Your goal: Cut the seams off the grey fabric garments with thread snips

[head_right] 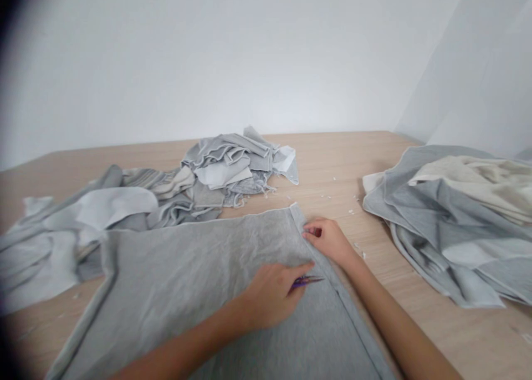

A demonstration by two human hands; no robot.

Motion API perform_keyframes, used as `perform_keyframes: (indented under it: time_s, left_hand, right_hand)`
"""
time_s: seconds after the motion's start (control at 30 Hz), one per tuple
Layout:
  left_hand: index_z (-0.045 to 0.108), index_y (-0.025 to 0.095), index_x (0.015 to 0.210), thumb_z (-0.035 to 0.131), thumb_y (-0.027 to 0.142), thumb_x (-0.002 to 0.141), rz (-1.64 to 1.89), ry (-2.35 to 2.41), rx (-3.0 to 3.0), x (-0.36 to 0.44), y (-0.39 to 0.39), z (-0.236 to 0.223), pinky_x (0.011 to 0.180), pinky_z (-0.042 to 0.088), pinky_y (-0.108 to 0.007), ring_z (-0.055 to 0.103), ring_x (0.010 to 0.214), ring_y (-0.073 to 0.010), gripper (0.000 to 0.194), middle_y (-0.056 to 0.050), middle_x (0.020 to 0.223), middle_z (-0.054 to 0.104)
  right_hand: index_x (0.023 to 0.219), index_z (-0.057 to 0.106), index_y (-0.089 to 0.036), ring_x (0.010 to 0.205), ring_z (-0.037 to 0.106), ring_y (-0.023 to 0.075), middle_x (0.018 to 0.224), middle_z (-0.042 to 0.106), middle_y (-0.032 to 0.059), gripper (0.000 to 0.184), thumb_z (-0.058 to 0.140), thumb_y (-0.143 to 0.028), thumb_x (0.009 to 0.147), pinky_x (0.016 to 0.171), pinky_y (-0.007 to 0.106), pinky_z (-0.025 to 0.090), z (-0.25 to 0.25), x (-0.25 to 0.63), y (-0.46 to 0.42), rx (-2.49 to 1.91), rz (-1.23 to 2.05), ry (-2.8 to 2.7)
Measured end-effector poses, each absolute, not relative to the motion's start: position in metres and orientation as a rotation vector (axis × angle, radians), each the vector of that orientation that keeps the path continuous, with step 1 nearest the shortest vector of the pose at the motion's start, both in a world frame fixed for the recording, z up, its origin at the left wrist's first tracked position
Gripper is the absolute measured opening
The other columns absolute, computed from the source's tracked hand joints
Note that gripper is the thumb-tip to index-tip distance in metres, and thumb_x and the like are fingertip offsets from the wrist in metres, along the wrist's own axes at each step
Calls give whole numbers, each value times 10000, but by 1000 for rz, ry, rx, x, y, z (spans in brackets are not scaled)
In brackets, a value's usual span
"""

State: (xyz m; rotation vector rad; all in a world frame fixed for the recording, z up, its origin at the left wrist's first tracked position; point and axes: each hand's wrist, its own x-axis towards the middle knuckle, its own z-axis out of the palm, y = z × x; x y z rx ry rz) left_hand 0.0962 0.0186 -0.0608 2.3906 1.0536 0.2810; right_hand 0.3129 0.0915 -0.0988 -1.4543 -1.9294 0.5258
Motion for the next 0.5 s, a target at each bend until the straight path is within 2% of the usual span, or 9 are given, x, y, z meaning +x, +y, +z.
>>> perform_keyframes:
  time_s: [0.23, 0.37, 0.5]
  left_hand:
    - [605, 260, 1426, 488, 298, 957, 321, 1054, 2333, 93, 18, -67, 772, 505, -473, 724, 892, -381, 484, -170, 1053, 773]
    - [652, 271, 1375, 481, 299, 964, 403, 1034, 2230, 91, 17, -71, 804, 512, -459, 724, 901, -346, 446, -145, 1082, 777]
    - [698, 282, 1310, 497, 303, 964, 548, 969, 2058, 90, 21, -66, 823, 507, -397, 704, 864, -264, 401, -88, 1054, 781]
  right_hand:
    - [791, 764, -211, 755, 669, 176, 827, 754, 32, 199, 595, -250, 888, 723, 293, 485, -95, 308, 91, -1434, 444, -1988]
    - [879, 750, -197, 755, 692, 184, 889, 777, 54, 256, 515, -290, 920, 660, 280, 499, -86, 322, 91, -1533, 320, -1877]
    - [921, 743, -179, 830, 719, 226, 962, 784, 101, 345, 479, -401, 936, 696, 311, 526, -72, 357, 89, -1661, 149, -1770]
